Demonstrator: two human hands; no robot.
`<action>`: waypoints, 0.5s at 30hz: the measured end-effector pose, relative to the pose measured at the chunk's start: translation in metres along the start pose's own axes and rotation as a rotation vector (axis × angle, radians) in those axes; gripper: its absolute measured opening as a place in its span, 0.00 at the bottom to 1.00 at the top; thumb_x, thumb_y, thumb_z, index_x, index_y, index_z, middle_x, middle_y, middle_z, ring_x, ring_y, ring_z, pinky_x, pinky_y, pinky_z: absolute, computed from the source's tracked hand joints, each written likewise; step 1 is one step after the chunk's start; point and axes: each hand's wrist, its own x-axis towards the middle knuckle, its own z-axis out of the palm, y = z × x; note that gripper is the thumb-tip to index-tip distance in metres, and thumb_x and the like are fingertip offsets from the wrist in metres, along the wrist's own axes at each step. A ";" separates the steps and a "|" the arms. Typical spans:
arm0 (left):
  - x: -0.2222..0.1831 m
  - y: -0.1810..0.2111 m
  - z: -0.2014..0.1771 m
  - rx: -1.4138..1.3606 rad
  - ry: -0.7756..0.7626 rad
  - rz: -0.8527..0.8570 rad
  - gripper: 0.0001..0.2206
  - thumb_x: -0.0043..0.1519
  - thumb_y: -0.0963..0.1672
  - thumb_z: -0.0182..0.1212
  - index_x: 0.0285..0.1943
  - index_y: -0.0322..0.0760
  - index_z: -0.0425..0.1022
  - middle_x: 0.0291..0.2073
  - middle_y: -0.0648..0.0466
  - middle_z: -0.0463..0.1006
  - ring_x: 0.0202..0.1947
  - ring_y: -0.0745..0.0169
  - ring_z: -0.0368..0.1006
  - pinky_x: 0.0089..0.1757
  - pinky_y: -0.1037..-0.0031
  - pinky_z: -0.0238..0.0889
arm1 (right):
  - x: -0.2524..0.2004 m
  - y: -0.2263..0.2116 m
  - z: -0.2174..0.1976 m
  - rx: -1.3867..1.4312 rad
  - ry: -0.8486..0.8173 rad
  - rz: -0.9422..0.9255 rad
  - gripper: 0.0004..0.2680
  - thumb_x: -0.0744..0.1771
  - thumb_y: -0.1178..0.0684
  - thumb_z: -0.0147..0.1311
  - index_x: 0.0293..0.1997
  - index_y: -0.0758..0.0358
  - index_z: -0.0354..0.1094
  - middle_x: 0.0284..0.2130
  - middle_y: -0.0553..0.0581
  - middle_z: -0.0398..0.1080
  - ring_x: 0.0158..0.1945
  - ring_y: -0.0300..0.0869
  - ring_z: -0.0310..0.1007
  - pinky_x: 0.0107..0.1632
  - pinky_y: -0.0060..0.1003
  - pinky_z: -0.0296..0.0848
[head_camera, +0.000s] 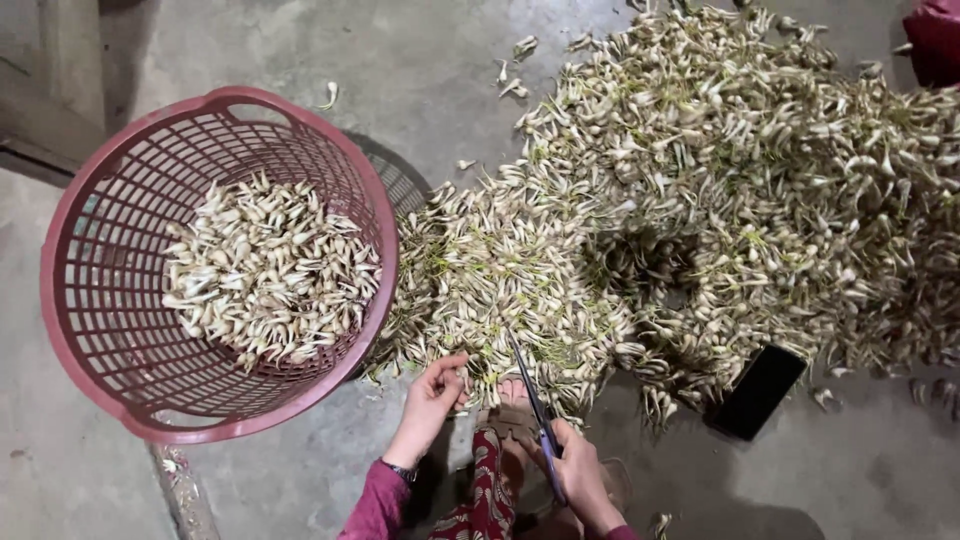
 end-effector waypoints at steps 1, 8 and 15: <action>0.000 -0.004 -0.003 0.001 -0.005 0.017 0.20 0.61 0.32 0.50 0.60 0.34 0.75 0.31 0.53 0.76 0.25 0.68 0.69 0.31 0.79 0.67 | 0.001 0.005 0.002 -0.004 0.005 0.023 0.17 0.61 0.36 0.64 0.30 0.61 0.69 0.21 0.49 0.71 0.27 0.37 0.65 0.34 0.31 0.64; -0.006 0.001 -0.004 -0.016 -0.038 0.060 0.21 0.57 0.30 0.49 0.58 0.33 0.74 0.31 0.53 0.72 0.26 0.68 0.70 0.32 0.79 0.66 | 0.010 0.034 0.004 -0.111 0.024 0.026 0.14 0.62 0.38 0.64 0.31 0.58 0.71 0.20 0.49 0.71 0.25 0.38 0.67 0.33 0.31 0.66; -0.011 0.010 0.010 0.043 -0.016 0.028 0.09 0.64 0.37 0.56 0.51 0.34 0.77 0.26 0.56 0.72 0.24 0.70 0.69 0.30 0.80 0.64 | 0.018 0.039 0.005 -0.024 -0.008 0.068 0.14 0.61 0.37 0.66 0.32 0.57 0.74 0.18 0.46 0.68 0.23 0.36 0.64 0.31 0.30 0.60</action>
